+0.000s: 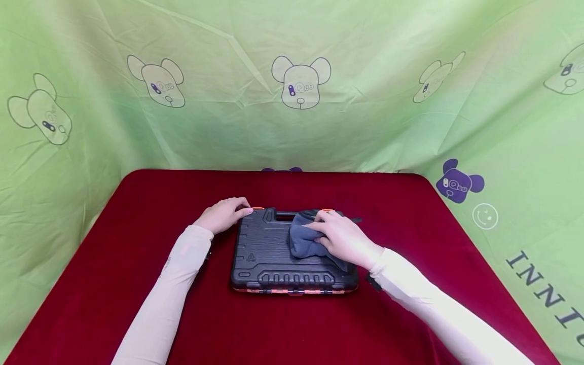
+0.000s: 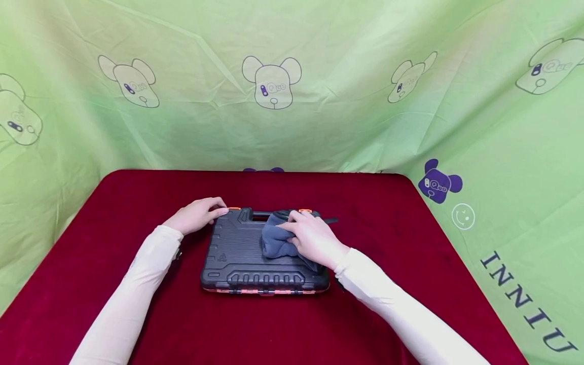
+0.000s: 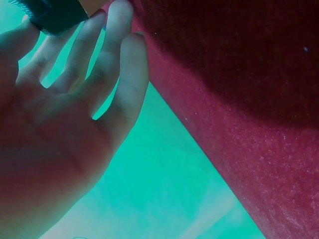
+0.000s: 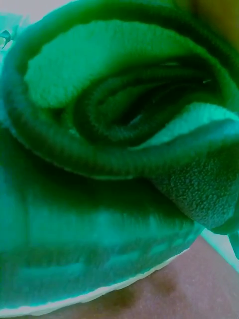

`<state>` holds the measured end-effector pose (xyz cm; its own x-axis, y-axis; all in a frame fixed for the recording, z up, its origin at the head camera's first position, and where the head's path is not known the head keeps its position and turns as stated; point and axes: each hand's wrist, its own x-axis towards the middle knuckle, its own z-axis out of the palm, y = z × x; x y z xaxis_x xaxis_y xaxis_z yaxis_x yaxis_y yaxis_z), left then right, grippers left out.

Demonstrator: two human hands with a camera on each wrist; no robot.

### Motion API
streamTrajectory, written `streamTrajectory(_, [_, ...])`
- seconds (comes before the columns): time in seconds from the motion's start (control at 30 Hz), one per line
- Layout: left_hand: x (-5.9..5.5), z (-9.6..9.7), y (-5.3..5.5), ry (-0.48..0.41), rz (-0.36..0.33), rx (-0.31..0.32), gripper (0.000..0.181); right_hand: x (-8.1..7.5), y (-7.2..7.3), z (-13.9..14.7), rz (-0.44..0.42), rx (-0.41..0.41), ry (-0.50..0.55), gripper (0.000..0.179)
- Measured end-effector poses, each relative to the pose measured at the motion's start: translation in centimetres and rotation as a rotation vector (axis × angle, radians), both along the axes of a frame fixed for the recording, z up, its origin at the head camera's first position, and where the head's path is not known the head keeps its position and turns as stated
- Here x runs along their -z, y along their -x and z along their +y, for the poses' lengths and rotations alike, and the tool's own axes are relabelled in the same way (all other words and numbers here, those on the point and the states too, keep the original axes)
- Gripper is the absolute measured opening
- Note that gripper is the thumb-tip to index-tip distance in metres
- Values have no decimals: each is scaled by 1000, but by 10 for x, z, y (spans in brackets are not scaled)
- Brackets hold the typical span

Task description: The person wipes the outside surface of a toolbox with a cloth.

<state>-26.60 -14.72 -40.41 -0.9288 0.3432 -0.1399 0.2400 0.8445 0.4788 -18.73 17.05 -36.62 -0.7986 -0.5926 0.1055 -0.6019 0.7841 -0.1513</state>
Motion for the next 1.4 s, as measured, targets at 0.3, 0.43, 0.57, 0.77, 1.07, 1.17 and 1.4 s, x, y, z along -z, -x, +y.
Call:
streamTrajectory(0.3, [2,0,1,-3,5,1,29,-1,4,-8,32,-36,-17,39])
streamTrajectory(0.43, [2,0,0,-2,7,-2,29,-1,6,-12,21,-52,-17,39])
streamTrajectory(0.57, [2,0,0,-2,8,4,28,-2,8,-16,14,-72,-19,39])
streamTrajectory(0.77, [2,0,1,0,11,3,28,-2,11,-24,-5,-77,-35,39])
streamTrajectory(1.07, [2,-1,0,-1,13,9,28,-5,12,-42,-13,-88,-65,38])
streamTrajectory(1.17, [1,-1,0,-2,13,6,28,-6,13,-46,-19,-91,-66,38])
streamTrajectory(1.4, [2,0,0,-5,18,11,28,-4,14,-52,-28,-105,-64,38])
